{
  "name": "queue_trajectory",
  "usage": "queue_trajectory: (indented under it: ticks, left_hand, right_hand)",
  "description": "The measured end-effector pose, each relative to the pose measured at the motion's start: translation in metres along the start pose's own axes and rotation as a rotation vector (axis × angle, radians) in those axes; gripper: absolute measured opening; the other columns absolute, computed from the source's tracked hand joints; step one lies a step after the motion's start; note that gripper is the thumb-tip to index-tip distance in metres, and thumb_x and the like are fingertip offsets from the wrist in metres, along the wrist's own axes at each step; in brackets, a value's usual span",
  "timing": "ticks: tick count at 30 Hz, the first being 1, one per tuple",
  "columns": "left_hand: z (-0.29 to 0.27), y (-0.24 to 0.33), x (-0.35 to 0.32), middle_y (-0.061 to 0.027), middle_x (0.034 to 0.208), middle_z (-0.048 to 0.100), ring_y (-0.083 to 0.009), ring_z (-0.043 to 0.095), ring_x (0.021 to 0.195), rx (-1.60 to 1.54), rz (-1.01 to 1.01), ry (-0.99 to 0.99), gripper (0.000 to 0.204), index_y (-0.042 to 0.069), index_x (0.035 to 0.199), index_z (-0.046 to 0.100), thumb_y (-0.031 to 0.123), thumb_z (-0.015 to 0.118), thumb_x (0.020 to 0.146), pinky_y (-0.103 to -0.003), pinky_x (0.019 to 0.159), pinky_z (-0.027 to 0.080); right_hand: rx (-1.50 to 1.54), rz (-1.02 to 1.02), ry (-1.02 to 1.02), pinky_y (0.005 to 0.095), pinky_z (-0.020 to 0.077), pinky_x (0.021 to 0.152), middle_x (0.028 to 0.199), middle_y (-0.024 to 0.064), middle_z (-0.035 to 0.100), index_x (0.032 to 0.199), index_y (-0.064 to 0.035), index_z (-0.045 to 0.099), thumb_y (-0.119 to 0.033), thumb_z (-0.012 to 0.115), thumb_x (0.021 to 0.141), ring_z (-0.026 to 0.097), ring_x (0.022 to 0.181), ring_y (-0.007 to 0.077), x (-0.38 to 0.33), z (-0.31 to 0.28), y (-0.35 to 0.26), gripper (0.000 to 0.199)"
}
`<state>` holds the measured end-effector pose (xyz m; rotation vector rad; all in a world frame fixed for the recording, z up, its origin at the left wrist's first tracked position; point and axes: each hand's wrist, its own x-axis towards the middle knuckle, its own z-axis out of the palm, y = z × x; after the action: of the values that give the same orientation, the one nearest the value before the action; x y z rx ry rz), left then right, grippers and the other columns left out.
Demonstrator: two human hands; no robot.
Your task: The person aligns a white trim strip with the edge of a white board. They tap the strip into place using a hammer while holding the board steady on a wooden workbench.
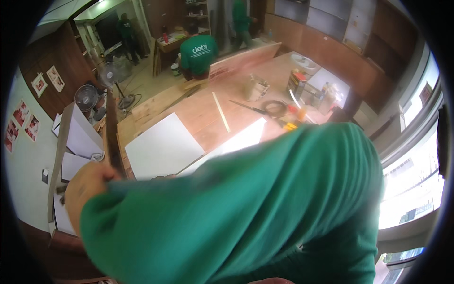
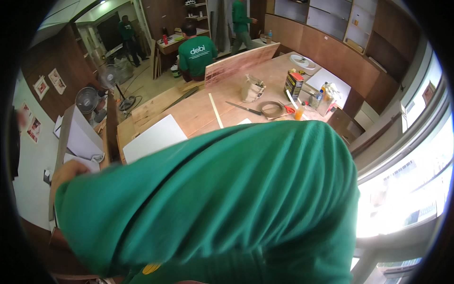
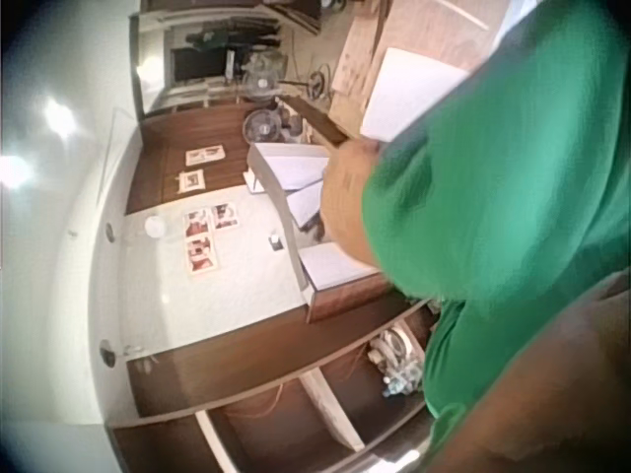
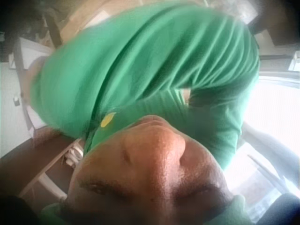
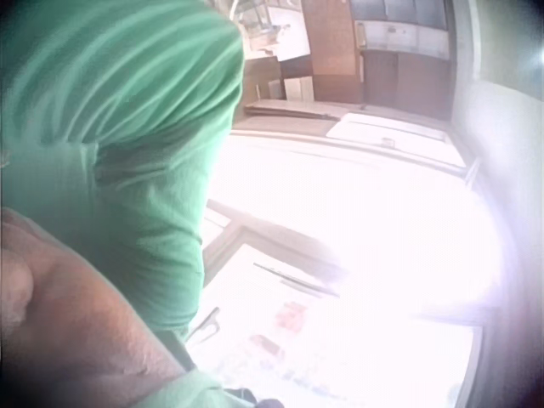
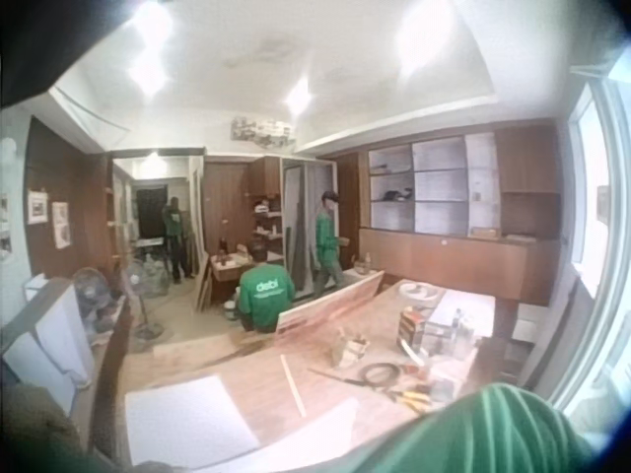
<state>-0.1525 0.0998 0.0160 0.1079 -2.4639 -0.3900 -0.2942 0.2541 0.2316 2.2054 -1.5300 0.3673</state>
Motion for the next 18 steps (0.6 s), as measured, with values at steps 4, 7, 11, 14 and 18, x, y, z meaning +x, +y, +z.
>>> queue_trajectory:
  ticks: [4,7,11,14,18]
  left_hand:
    - [0.000,0.010,0.003,-0.0136,0.091,0.071,-0.0340,0.067,0.086,-0.020,-0.066,-0.026,0.024,0.002,0.112,0.073,0.016,0.074,0.092,-0.043,0.075,0.053]
    - [0.001,0.008,-0.002,-0.0144,0.092,0.071,-0.0341,0.067,0.087,-0.030,-0.087,-0.020,0.023,0.002,0.112,0.073,0.016,0.074,0.093,-0.043,0.076,0.053]
    - [-0.010,0.015,0.005,-0.0167,0.093,0.071,-0.0339,0.068,0.087,-0.070,-0.104,-0.084,0.023,0.001,0.111,0.073,0.015,0.075,0.093,-0.041,0.073,0.053]
    - [-0.004,-0.027,-0.030,-0.0145,0.089,0.072,-0.0318,0.068,0.081,-0.071,-0.006,-0.001,0.021,0.002,0.109,0.073,0.013,0.074,0.091,-0.042,0.070,0.053]
    - [-0.001,-0.024,-0.023,-0.0129,0.088,0.072,-0.0328,0.067,0.078,-0.059,0.008,-0.007,0.023,0.005,0.111,0.073,0.013,0.074,0.090,-0.043,0.069,0.053]
  right_hand:
    - [0.012,-0.024,-0.015,0.0421,0.0580,0.075,0.092,0.0164,0.074,0.129,-0.0063,0.066,-0.008,0.055,0.098,0.073,0.082,0.0327,-0.002,-0.001,0.002,0.033]
    - [0.005,-0.042,-0.035,0.0416,0.0578,0.075,0.093,0.0164,0.074,0.129,-0.0060,0.066,-0.008,0.055,0.099,0.073,0.082,0.0327,-0.001,-0.003,0.000,0.033]
    - [-0.033,-0.012,-0.076,0.0409,0.0576,0.075,0.093,0.0165,0.074,0.130,-0.0054,0.067,-0.008,0.056,0.099,0.073,0.082,0.0326,-0.009,-0.013,-0.002,0.033]
    - [-0.049,-0.007,-0.071,0.0404,0.0574,0.075,0.093,0.0166,0.074,0.131,-0.0051,0.067,-0.008,0.056,0.100,0.073,0.082,0.0325,-0.015,-0.019,0.001,0.033]
    - [-0.007,-0.097,-0.038,0.0397,0.0572,0.075,0.094,0.0167,0.074,0.131,-0.0045,0.067,-0.008,0.057,0.100,0.073,0.082,0.0324,0.012,-0.008,-0.001,0.033]
